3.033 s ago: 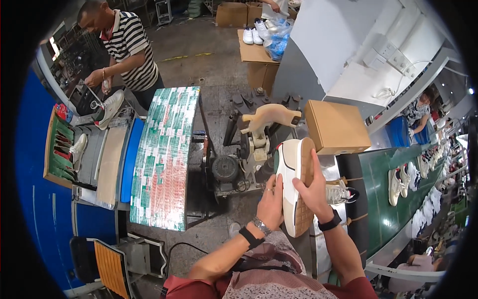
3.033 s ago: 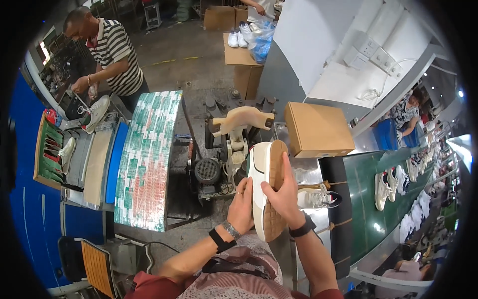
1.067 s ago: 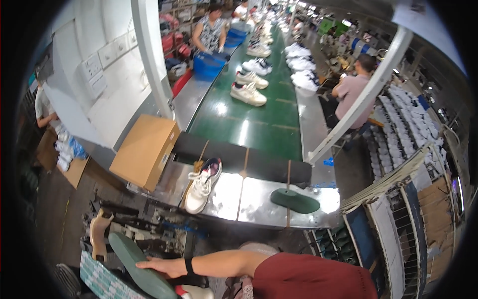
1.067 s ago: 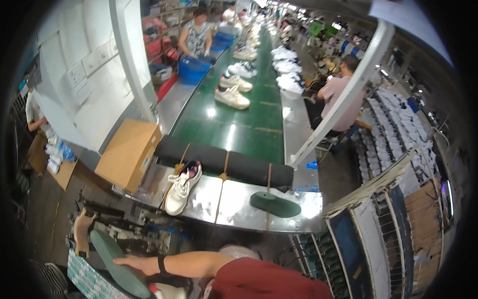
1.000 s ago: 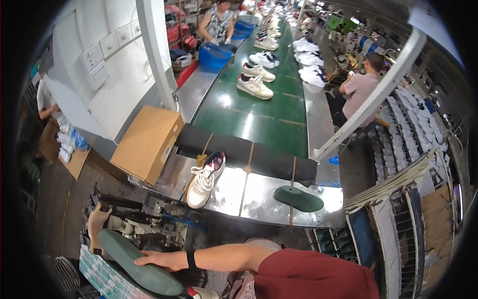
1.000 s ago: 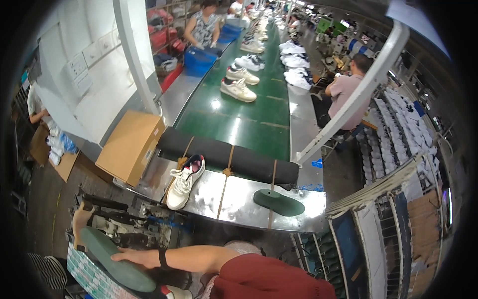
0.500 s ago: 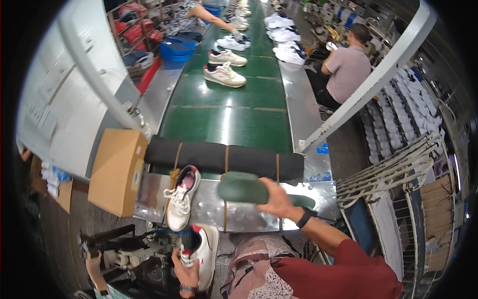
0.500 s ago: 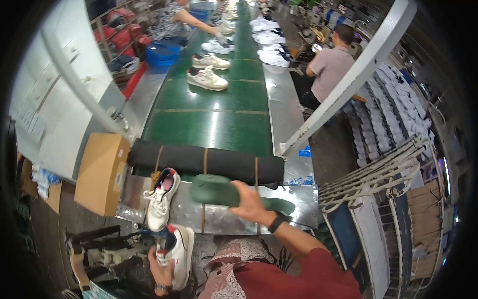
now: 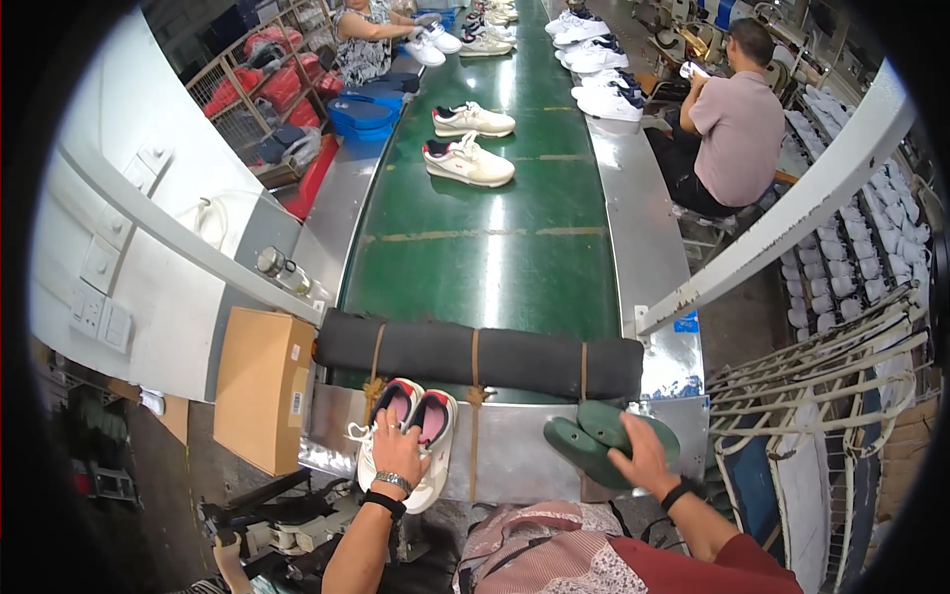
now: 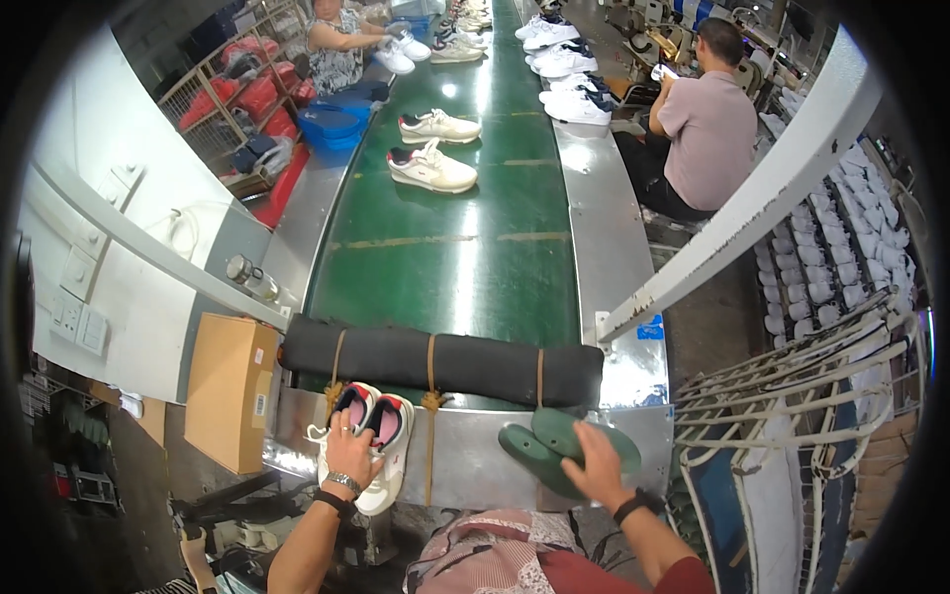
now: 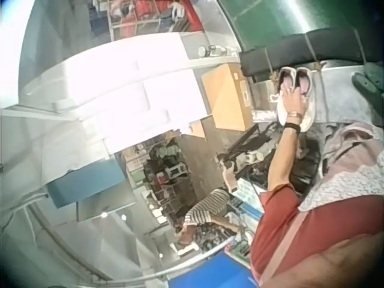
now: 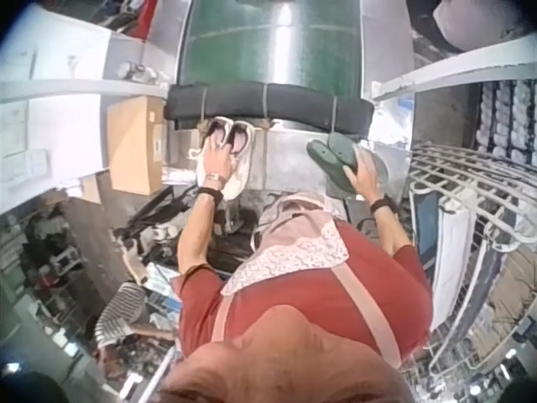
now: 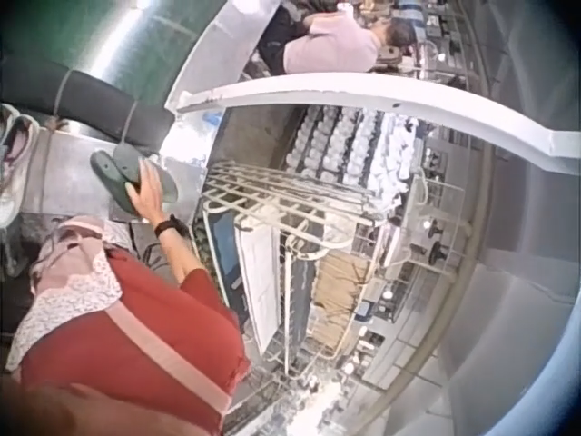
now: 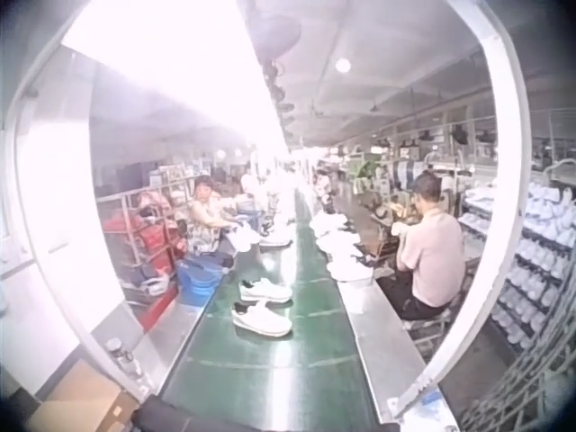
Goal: The recorder is seen putting green shoe molds into the shoes on the conveyor belt and passing them to another worker.
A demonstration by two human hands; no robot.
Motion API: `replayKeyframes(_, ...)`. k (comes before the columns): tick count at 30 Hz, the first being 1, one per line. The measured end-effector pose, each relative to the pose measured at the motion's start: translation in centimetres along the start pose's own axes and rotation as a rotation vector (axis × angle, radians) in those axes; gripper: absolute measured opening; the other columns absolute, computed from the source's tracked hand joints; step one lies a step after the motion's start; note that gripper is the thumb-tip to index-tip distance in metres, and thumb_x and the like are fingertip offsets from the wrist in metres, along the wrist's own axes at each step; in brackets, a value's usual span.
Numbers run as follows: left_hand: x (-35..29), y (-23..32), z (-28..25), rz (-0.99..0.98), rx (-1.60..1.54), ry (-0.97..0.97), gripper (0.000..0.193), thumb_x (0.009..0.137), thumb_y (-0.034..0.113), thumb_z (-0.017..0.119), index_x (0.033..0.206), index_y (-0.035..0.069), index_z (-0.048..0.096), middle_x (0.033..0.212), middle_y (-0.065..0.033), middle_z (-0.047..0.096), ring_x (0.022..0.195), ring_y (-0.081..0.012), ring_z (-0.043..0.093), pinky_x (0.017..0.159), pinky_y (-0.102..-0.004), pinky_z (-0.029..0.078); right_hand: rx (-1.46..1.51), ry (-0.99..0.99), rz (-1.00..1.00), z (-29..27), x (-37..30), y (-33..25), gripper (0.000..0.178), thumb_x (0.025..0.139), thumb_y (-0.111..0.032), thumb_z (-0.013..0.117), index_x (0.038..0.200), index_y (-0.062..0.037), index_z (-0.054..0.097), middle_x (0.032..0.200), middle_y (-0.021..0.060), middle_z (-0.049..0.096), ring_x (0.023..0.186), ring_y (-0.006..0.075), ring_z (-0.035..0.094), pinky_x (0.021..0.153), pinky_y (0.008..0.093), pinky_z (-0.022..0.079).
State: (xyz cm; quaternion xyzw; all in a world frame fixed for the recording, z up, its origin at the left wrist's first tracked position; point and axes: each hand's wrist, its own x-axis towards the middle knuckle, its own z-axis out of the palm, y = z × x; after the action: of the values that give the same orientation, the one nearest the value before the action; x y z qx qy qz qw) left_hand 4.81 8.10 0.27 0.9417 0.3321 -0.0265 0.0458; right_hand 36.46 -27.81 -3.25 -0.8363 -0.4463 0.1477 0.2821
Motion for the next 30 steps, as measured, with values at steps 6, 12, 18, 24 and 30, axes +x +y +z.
replayKeyframes(6, 3.5, -2.6, 2.6, -0.107, -0.01, -0.515, 0.042, 0.081, 0.042, 0.069, 0.116, 0.018, 0.069, 0.107, -0.0163, 0.074, 0.104, -0.0381, 0.07, 0.087, -0.0529, 0.055, -0.138, 0.052, 0.059, 2.5, 1.2, -6.2, 0.065, 0.067, -0.037, 0.086, 0.123, -0.0092, 0.067, 0.154, 0.0266, 0.031, 0.14, 0.0516, 0.026, 0.116, 0.0661, 0.017)
replayKeyframes(12, 7.7, -0.2, -1.8, -0.132, -0.253, -0.429, 0.06, 0.079, 0.06, 0.072, 0.119, 0.016, 0.068, 0.103, -0.0198, 0.075, 0.099, -0.0398, 0.072, 0.089, -0.0498, 0.055, -0.397, -0.027, 0.104, 2.2, 3.4, -6.3, 0.051, 0.08, -0.044, 0.078, 0.117, -0.0098, 0.073, 0.142, 0.0198, 0.05, 0.126, 0.0426, 0.049, 0.109, 0.0553, 0.036)
replayKeyframes(18, 19.5, 0.8, -5.9, -0.374, -0.591, -0.1, 0.078, 0.075, 0.066, 0.074, 0.122, 0.004, 0.07, 0.11, -0.0234, 0.074, 0.106, -0.0381, 0.071, 0.093, -0.044, 0.054, -0.219, -0.122, 0.149, -0.2, 3.4, -4.4, 0.05, 0.076, -0.046, 0.079, 0.11, -0.0094, 0.077, 0.141, 0.0175, 0.053, 0.132, 0.0416, 0.042, 0.113, 0.0569, 0.031)
replayKeyframes(24, 30.3, -0.6, -6.5, -0.535, -0.991, 0.114, 0.068, 0.079, 0.059, 0.077, 0.114, 0.001, 0.073, 0.107, -0.0191, 0.076, 0.099, -0.0332, 0.073, 0.088, -0.0407, 0.055, -0.161, -0.122, 0.203, -2.6, 4.3, -2.1, 0.05, 0.076, -0.043, 0.081, 0.11, -0.0078, 0.077, 0.137, 0.0198, 0.056, 0.126, 0.0401, 0.049, 0.108, 0.0523, 0.039)
replayKeyframes(30, 32.5, -0.5, -5.8, -0.601, -0.819, 0.267, 0.064, 0.081, 0.05, 0.078, 0.122, 0.002, 0.066, 0.108, -0.0186, 0.074, 0.102, -0.036, 0.071, 0.088, -0.0455, 0.056, -0.142, 0.219, 0.559, -6.0, 3.4, 2.2, 0.058, 0.076, -0.044, 0.086, 0.104, 0.0057, 0.074, 0.136, 0.0324, 0.055, 0.125, 0.0453, 0.053, 0.105, 0.0485, 0.045)
